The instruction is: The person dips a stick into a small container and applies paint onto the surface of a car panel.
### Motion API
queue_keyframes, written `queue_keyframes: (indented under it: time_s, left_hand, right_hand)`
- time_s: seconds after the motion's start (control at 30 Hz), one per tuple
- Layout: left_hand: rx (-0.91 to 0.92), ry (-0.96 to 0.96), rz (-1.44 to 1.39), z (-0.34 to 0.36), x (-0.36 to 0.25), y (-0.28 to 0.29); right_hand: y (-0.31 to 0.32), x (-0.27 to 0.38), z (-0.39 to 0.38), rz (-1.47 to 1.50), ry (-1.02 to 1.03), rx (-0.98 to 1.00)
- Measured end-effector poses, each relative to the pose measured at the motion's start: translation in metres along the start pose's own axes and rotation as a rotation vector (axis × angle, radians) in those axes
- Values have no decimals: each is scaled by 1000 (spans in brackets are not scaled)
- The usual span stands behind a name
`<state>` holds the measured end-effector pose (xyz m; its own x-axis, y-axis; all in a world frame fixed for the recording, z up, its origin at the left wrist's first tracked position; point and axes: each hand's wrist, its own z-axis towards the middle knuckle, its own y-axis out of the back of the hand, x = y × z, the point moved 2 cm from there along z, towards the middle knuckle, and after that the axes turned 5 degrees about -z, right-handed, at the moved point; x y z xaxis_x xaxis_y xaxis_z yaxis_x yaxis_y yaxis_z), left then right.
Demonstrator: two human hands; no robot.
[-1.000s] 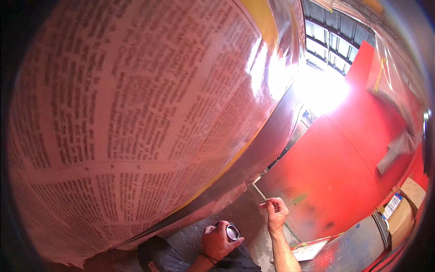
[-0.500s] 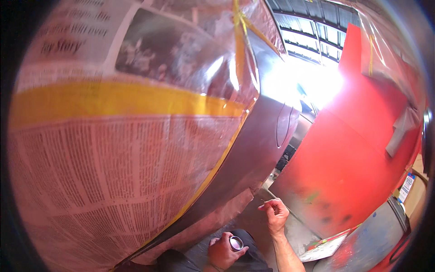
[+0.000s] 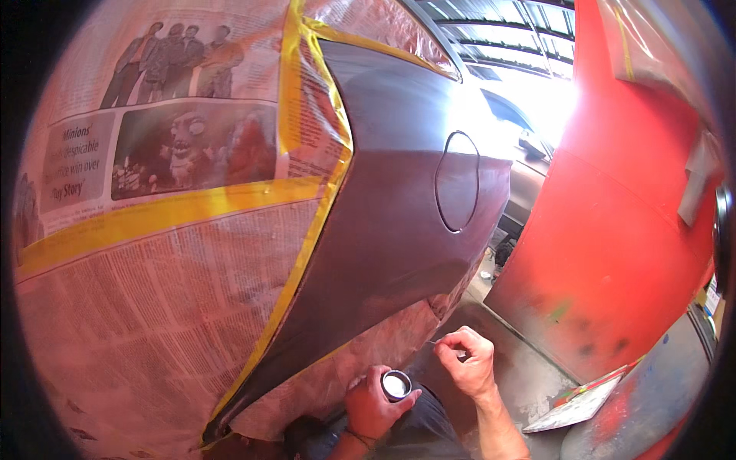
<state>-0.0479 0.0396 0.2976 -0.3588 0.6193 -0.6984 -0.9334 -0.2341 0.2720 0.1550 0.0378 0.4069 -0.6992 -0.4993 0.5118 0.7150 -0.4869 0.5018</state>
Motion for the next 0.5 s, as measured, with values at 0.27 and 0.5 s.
queue_keyframes:
  time_s: [0.27,0.5]
  left_hand:
    - [-3,99,-43,50,-49,27]
    - [-52,57,0,68,-85,25]
  right_hand:
    - [42,57,50,-102,207,129]
    - [57,69,59,-190,272,319]
